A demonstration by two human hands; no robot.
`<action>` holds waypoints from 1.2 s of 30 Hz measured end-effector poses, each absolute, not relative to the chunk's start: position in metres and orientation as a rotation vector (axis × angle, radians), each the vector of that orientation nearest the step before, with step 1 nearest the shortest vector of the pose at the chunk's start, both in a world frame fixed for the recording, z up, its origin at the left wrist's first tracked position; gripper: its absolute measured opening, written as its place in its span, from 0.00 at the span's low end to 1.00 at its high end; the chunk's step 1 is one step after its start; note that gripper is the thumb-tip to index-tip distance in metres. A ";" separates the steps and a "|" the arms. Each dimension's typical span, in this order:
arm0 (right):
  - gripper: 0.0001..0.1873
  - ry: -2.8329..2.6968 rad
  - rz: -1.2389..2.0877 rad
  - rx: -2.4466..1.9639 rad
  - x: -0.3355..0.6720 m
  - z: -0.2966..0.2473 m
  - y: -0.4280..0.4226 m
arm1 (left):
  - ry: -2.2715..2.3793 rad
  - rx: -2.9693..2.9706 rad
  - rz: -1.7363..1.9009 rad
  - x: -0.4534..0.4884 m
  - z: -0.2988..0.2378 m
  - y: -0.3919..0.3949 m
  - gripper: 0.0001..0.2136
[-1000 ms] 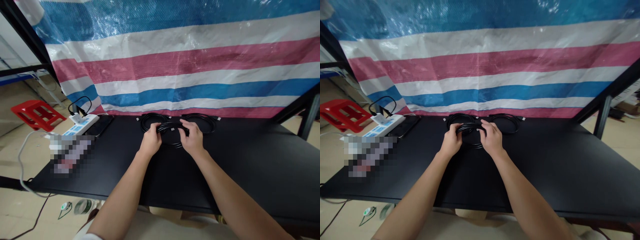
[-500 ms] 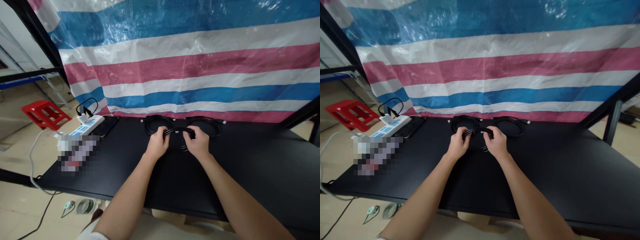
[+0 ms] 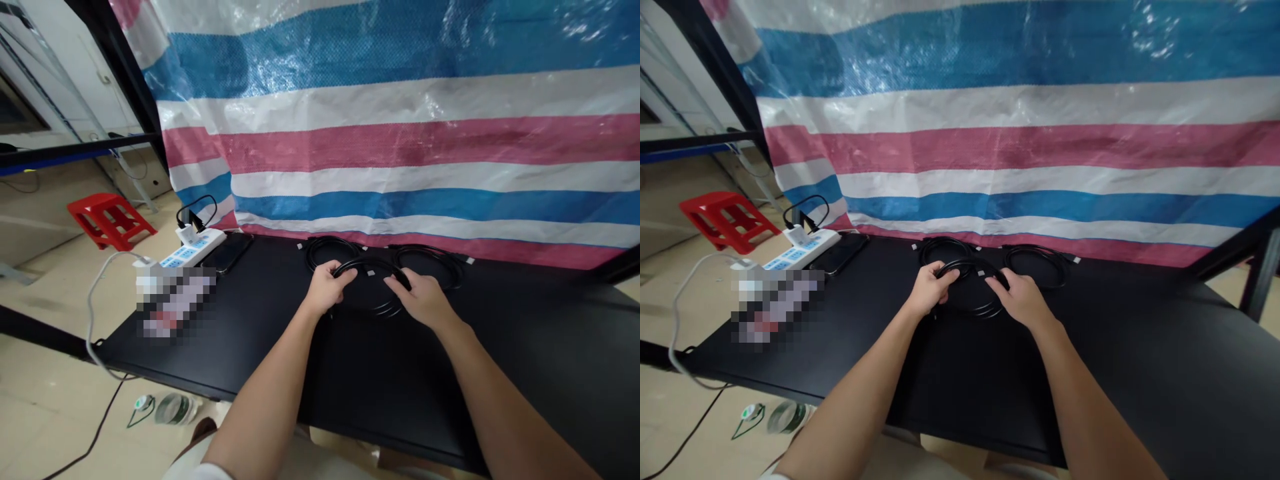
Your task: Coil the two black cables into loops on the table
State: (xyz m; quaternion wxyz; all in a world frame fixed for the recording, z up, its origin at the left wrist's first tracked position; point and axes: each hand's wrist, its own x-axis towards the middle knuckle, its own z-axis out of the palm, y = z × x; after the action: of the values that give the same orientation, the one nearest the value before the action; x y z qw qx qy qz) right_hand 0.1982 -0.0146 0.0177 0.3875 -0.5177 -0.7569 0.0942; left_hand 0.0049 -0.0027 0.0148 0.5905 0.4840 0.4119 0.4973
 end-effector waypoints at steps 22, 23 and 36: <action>0.16 -1.973 0.242 -2.198 0.110 0.043 0.066 | 1.869 1.683 1.155 -0.011 -0.008 0.011 0.25; 0.17 -1.982 0.232 -2.228 0.108 0.043 0.064 | 1.883 1.746 1.093 -0.011 -0.008 0.010 0.25; 0.20 -2.229 -0.136 -2.041 0.110 0.031 0.059 | 1.838 1.977 0.827 -0.008 -0.001 0.005 0.11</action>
State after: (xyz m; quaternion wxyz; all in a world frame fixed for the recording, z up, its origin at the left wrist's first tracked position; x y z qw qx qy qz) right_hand 0.1101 0.0592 0.0306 0.0582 -0.6734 -0.7356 -0.0448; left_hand -0.0080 0.0052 -0.0011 0.1586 0.6915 0.6428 0.2891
